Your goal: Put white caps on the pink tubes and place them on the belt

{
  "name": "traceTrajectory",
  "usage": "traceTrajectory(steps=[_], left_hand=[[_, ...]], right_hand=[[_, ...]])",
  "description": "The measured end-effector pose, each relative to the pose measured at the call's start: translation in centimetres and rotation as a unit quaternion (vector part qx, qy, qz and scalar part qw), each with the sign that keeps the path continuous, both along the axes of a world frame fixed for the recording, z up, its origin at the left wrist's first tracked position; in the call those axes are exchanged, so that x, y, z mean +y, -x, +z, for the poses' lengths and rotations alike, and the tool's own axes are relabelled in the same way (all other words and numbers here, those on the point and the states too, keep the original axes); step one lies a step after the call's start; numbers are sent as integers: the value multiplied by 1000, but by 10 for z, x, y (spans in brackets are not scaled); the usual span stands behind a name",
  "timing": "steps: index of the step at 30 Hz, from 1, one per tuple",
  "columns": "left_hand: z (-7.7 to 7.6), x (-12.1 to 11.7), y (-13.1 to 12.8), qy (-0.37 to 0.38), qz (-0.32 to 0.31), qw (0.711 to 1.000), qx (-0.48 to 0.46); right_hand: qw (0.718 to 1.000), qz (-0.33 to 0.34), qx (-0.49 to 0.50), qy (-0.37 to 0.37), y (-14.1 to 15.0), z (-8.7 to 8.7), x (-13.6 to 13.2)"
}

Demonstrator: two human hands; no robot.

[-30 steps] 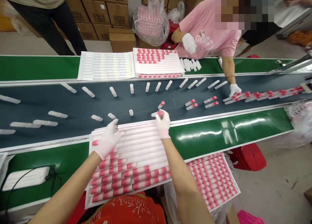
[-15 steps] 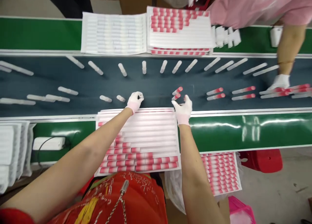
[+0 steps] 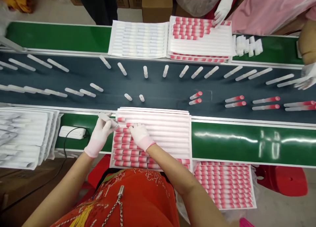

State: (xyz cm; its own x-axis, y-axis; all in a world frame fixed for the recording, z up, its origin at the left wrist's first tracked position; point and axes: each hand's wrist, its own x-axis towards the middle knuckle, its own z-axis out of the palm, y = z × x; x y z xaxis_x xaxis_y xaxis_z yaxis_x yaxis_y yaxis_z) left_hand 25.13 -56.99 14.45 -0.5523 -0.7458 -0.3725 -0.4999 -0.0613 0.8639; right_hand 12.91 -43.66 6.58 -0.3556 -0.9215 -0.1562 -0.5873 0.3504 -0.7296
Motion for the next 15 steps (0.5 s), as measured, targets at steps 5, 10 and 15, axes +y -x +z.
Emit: traceTrajectory(steps=[5, 10, 15], left_hand=[[-7, 14, -27, -21, -14, 999, 23], [7, 29, -12, -78, -117, 987, 72], [27, 55, 7, -257, -194, 939, 125]], right_hand=[[998, -46, -34, -25, 0, 8, 4], [975, -135, -173, 14, 18, 49, 26], [889, -251, -340, 177, 36, 109, 45]])
